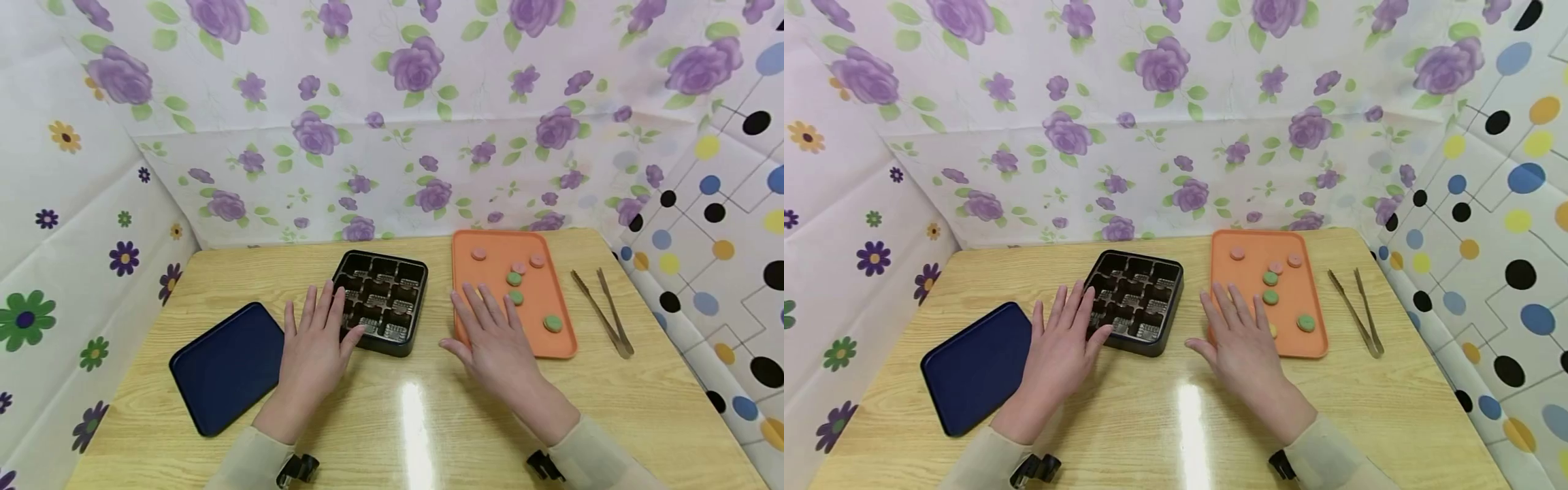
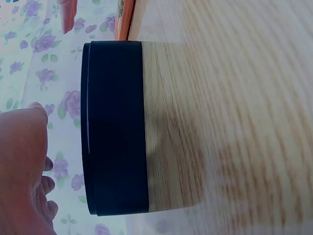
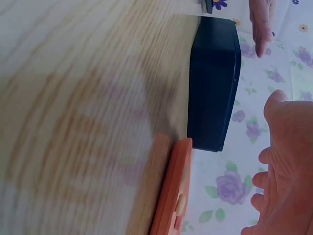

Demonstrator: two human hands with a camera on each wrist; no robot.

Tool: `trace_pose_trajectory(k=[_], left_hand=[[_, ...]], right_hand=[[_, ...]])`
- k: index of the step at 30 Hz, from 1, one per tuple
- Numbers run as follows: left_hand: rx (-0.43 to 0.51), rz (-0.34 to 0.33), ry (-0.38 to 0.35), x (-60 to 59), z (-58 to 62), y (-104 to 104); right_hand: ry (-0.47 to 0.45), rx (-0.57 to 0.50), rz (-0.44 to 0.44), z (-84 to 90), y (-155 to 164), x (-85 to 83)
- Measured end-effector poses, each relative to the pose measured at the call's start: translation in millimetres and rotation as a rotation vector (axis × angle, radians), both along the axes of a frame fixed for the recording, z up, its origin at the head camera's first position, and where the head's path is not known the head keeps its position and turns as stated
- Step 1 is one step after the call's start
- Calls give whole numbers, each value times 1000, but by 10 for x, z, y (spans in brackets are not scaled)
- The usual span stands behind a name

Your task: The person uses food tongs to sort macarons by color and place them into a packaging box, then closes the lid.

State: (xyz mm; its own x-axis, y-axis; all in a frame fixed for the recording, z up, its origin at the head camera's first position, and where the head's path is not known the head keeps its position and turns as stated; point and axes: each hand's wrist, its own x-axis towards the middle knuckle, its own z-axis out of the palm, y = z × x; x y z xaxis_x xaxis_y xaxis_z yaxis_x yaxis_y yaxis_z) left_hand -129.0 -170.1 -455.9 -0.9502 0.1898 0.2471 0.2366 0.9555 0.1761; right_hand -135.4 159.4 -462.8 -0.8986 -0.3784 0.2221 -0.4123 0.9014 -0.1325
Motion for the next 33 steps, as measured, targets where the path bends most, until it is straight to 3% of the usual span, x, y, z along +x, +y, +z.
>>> trace_pose_trajectory(k=[18,28,33], left_hand=[[77,47,-40,-20,37,-98],[170,31,-36,-59,-5,-98],[219,26,-68,-91,4,-148]], right_hand=[[-9,3,-7,42,35,-41],[-17,-3,-12,85,82,-35],[-31,-3,-15,103,69,-44]])
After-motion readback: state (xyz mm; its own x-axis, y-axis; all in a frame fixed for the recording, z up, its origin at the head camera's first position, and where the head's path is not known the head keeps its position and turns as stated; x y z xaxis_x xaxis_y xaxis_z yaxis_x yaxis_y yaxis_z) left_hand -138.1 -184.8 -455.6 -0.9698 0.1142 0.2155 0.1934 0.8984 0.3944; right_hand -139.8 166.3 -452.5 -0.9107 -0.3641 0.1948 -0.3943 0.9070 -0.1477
